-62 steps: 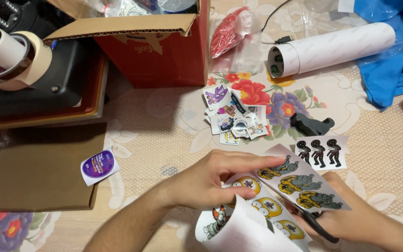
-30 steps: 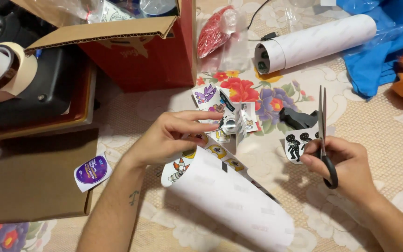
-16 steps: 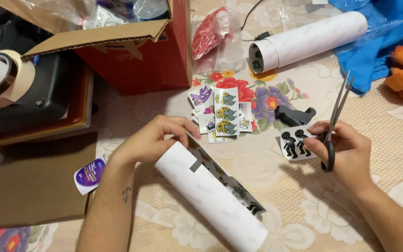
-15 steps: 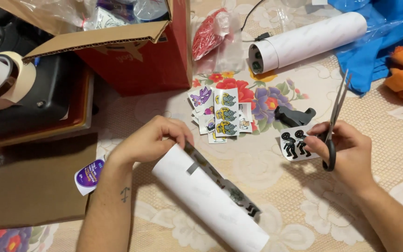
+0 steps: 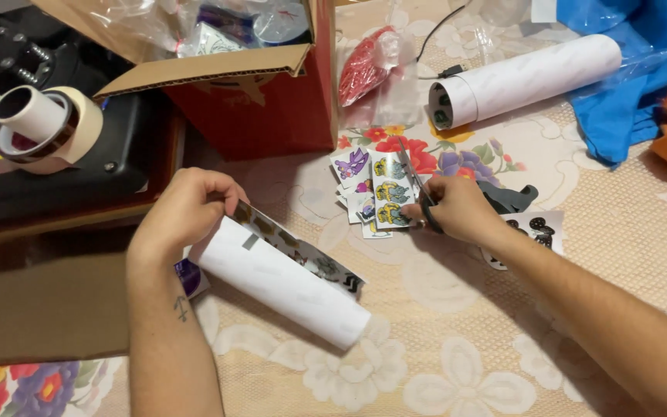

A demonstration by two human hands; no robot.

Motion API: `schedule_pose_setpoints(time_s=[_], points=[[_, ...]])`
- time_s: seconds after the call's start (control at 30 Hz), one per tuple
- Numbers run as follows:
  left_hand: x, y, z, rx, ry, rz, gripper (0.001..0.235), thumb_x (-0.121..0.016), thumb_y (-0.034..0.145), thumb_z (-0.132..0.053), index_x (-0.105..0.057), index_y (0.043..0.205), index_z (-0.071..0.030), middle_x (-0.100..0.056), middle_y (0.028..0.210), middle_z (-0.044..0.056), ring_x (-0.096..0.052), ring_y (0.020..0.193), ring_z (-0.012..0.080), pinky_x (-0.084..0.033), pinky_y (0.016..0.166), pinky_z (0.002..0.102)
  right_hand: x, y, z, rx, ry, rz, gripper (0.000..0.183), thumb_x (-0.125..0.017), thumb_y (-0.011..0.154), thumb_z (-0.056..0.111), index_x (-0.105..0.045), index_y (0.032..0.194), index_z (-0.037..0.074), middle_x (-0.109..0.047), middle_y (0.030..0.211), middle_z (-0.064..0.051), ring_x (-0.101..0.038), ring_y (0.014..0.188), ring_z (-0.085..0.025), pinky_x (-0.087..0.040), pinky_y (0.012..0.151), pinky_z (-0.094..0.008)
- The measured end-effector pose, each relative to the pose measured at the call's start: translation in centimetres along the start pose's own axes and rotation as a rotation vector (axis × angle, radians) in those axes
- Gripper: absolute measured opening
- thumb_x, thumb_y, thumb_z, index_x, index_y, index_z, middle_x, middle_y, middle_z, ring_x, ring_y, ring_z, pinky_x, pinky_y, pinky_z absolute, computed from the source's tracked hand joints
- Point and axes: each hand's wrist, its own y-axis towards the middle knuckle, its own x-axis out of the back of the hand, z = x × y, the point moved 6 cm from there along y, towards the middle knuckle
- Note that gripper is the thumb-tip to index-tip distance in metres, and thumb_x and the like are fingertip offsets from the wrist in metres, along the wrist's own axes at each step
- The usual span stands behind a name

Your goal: Cutting out individual stickers from a printed sheet using scissors

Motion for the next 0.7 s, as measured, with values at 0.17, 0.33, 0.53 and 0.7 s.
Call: schedule_pose_setpoints(time_s=[0.17,0.33,0.53,0.7], points=[[-0.8,1.6,3.2,0.08,0.177,-0.101,0.025,-0.059,0.078,0.007,-0.071,0.07,-0.014,-0.072,0.071,0.006,-0.07,0.073,0.0291,-0.054,0.07,0.039,-1.2,0.6,-0.8,-0.046,0.327,-0.045,0.019,-0.085,0.065,0.004,-0.071,0.076,0.001,-0.067,0.06,-0.008,-0.068,0.048,-0.018,-0.057,0.046,-0.026],[-3.5,1.0,-4.5,-0.331,-0.38,-0.416,0.028,-0.076,0.089,-0.016,-0.068,0.114,-0.007,-0.073,0.105,0.014,-0.072,0.101,0.03,-0.061,0.08,0.034,1.9,-1.9,1.6,0.154,0.233,-0.035,0.017,-0.083,0.072,0.004,-0.072,0.085,0.002,-0.069,0.062,-0.013,-0.069,0.05,-0.02,-0.052,0.055,-0.027],[-12.9,-0.4,-11.1,-0.236,-1.049,-0.139,0.082,-0.08,0.084,-0.034,-0.04,0.143,0.005,-0.056,0.13,0.028,-0.056,0.12,0.0395,-0.05,0.099,0.046,4.7,-6.1,3.1,0.254,0.561,-0.047,0.023,-0.084,0.073,-0.003,-0.065,0.086,-0.004,-0.064,0.059,-0.013,-0.069,0.053,-0.02,-0.058,0.055,-0.027],[-17.1,-0.9,-11.7,-0.147,-1.309,-0.152,0.033,-0.08,0.087,-0.018,-0.067,0.112,0.0,-0.07,0.106,0.007,-0.064,0.102,0.0124,-0.055,0.09,0.027,1.3,-9.8,2.8,0.174,0.787,-0.17,0.029,-0.086,0.073,0.001,-0.058,0.081,-0.004,-0.065,0.057,-0.017,-0.071,0.051,-0.024,-0.06,0.052,-0.03]])
